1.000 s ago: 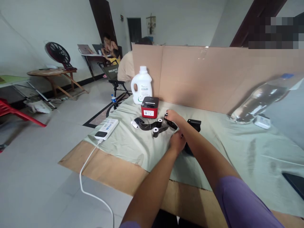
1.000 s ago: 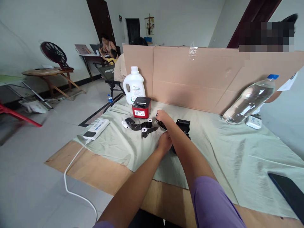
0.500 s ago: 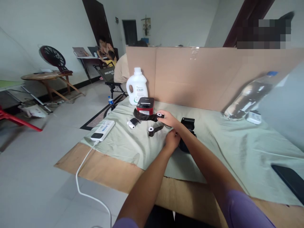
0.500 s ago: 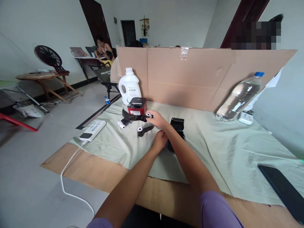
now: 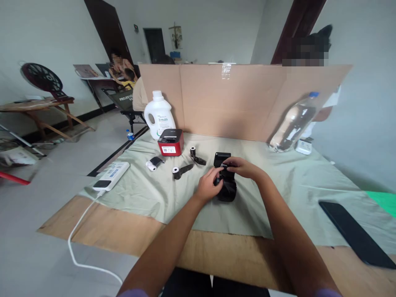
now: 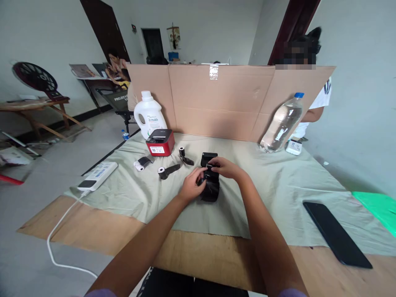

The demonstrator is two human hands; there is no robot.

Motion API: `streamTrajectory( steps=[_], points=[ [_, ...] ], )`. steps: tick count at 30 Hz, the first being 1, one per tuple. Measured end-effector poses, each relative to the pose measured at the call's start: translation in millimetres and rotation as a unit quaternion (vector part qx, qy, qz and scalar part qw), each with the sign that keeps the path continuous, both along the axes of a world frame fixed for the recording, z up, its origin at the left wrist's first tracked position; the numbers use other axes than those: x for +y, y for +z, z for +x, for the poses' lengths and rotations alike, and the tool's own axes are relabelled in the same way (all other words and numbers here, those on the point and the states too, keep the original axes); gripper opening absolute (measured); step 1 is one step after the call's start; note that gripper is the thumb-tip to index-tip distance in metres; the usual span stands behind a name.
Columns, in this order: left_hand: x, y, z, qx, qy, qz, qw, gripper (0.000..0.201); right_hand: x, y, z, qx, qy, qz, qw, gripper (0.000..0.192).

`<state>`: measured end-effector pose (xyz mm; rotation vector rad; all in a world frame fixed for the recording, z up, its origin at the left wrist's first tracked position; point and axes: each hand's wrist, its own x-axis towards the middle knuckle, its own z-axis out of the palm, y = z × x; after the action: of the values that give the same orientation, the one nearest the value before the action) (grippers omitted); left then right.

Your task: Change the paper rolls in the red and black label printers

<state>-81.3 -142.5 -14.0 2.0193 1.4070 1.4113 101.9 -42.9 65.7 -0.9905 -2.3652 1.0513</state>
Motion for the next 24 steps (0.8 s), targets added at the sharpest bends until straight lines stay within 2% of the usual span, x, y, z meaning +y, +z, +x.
streamTrajectory(
  steps=[4, 11, 15, 20, 24],
  points=[
    [-4.2, 0.5, -1.3, 0.051, -0.019, 0.014, 0.998, 0.043, 2.0, -12.5, -15.9, -0.086, 0.020, 0.103, 0.991, 0.030],
    [-1.8, -5.8, -5.4, 0.051, -0.020, 0.017, 0.998, 0.035, -7.1, -5.5, -24.3, -0.194, 0.007, 0.126, 0.973, 0.035],
    [-1.9, -6.4, -5.6, 0.042, -0.023, 0.021, 0.999, 0.031, -14.0, -11.1, -30.7, -0.263, -0.015, 0.160, 0.951, 0.031],
    [-3.7, -3.7, -6.2, 0.054, -0.038, 0.008, 0.998, 0.028, -22.7, -19.5, -37.8, -0.275, -0.111, 0.204, 0.933, 0.031],
    [-4.7, -2.8, -7.2, 0.078, -0.034, 0.002, 0.996, 0.032, -22.2, -17.0, -37.5, -0.197, -0.163, 0.212, 0.943, 0.029]
  ],
)
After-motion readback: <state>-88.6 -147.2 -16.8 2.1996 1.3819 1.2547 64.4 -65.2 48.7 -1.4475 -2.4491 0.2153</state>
